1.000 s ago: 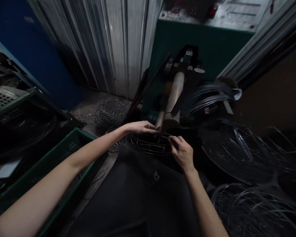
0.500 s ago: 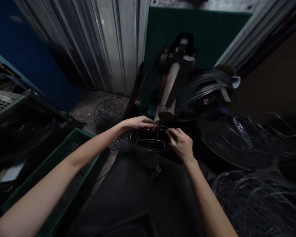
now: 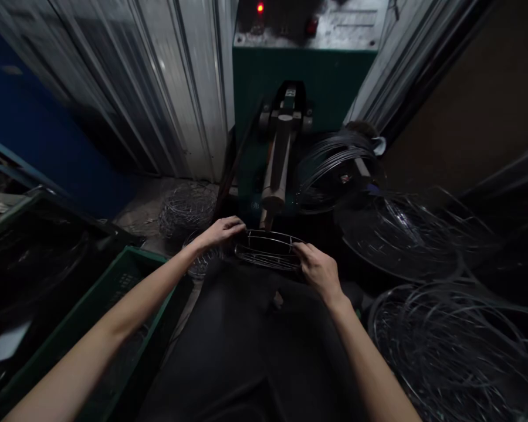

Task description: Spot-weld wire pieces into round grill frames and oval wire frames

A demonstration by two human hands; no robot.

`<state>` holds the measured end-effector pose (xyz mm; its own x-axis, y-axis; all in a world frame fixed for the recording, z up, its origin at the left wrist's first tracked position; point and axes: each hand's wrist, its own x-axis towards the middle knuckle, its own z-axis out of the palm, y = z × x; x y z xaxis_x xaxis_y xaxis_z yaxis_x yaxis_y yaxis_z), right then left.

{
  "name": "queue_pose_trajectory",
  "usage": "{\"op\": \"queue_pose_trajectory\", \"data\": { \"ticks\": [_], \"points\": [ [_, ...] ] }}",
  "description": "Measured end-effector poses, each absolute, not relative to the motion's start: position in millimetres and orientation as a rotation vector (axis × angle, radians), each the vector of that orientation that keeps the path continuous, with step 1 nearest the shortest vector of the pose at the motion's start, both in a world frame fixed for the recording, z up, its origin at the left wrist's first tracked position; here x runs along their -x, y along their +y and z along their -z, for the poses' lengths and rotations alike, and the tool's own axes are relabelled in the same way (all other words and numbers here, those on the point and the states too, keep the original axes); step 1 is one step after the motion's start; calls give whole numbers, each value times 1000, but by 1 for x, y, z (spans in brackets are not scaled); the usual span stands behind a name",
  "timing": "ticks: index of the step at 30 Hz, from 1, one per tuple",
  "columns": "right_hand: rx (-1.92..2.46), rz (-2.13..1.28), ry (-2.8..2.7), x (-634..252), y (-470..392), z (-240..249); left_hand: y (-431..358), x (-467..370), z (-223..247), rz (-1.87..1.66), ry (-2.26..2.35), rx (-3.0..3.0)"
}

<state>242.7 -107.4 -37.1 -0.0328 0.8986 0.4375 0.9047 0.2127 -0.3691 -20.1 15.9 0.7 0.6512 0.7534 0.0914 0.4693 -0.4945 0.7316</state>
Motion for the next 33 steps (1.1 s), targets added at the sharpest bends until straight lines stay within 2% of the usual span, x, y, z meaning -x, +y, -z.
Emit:
{"op": "queue_pose_trajectory", "data": {
  "ticks": [3, 6, 9, 13, 15, 19, 26, 33],
  "points": [
    [1783, 287, -1970, -219, -115, 39, 0, 21, -13, -632, 1114, -2492],
    [1792, 346, -2052, -200, -117, 41, -14, 4, -25, -300, 1009, -2776],
    [1743, 225, -2060, -190, -116, 37, -18, -10, -26, -28, 900, -2773],
    [1619, -182, -1943, -191, -113, 24, -15, -10, -21, -72, 812, -2683],
    [1657, -281, -1849, -193, -111, 16, -15, -8, -21, -115, 787, -2685],
    [1811, -209, -1705, -197, -103, 5, -16, -12, -27, -179, 789, -2756],
    [1553, -384, -1822, -204, -86, -2, -4, -13, -32, -268, 780, -2659],
    [1584, -434, -1802, -205, -75, -8, 9, -9, -37, -213, 817, -2542]
  ]
}}
